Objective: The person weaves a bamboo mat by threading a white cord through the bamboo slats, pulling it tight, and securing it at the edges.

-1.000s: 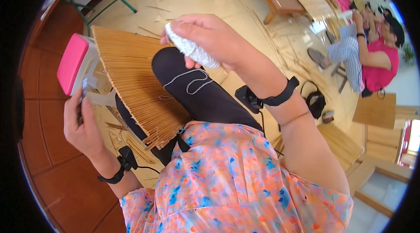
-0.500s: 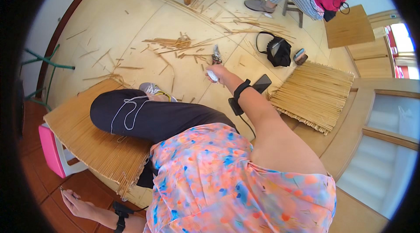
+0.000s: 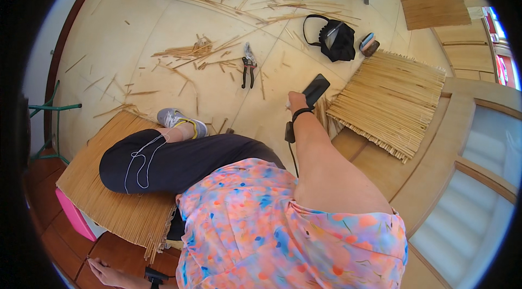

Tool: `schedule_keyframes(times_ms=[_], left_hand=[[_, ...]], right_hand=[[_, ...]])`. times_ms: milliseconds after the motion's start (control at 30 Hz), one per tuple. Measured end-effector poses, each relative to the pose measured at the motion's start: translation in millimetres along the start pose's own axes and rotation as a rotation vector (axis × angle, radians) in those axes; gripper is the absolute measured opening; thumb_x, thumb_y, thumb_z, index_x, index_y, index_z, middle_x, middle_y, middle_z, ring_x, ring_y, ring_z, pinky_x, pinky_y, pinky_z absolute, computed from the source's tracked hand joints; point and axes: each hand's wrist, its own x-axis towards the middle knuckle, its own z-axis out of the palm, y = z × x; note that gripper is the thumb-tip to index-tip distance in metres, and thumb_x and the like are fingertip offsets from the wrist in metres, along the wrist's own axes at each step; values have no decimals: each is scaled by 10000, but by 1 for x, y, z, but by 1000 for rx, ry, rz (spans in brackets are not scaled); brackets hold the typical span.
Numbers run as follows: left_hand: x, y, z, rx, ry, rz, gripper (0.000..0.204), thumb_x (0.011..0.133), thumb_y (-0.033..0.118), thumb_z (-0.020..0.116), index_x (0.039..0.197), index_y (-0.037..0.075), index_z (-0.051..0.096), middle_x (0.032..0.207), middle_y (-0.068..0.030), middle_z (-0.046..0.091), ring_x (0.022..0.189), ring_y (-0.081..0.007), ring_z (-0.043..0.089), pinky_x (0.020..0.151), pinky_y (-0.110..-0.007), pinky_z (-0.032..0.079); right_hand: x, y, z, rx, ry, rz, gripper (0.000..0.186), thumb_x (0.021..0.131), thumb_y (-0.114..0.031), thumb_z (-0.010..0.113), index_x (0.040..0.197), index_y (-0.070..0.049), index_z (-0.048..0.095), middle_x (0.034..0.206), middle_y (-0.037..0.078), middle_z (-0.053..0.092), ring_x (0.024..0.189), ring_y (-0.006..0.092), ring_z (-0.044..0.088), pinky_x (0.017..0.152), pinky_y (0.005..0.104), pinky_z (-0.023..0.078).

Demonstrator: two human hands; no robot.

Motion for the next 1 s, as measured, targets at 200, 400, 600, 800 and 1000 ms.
schedule_keyframes(times_ms=[200, 400, 600, 800, 1000], left_hand=[[4, 14, -1, 31, -46, 90, 253, 910, 203, 620, 830, -30, 677, 650, -50, 575, 516, -131, 456, 450, -258, 373], [2, 10, -5, 38, -24, 24, 235, 894, 205, 645, 851, -24, 679, 658, -47, 576, 527, -137, 462, 461, -272, 388], [-1, -13, -9, 36, -3, -150, 245, 963, 157, 559, 1044, -62, 631, 839, -40, 597, 629, -88, 397, 543, -240, 332], [-27, -50, -36, -150, -21, -348, 206, 931, 146, 592, 1050, -13, 647, 829, -14, 543, 615, -78, 436, 518, -207, 332], [-16, -65, 22, -424, -56, -501, 209, 942, 205, 600, 975, 6, 652, 645, 38, 445, 540, -48, 406, 463, -195, 297]], right_hand=[[42, 16, -56, -365, 235, -75, 236, 865, -162, 628, 1027, 0, 572, 932, 137, 618, 787, 258, 625, 694, 401, 505], [9, 12, -86, -1448, 312, -531, 160, 838, -168, 676, 921, -32, 665, 826, 78, 676, 835, 252, 662, 782, 400, 485], [26, -10, -65, -431, 704, -69, 480, 841, -169, 621, 1282, -67, 463, 1288, 204, 500, 1094, 339, 572, 914, 490, 463], [22, -33, -18, -1543, 592, -954, 283, 805, -162, 639, 1071, -71, 613, 1007, 141, 674, 970, 295, 591, 695, 442, 463], [-8, -104, 101, -272, -324, -843, 652, 841, -163, 654, 1396, -8, 351, 1071, 155, 623, 859, 187, 605, 709, 329, 489]])
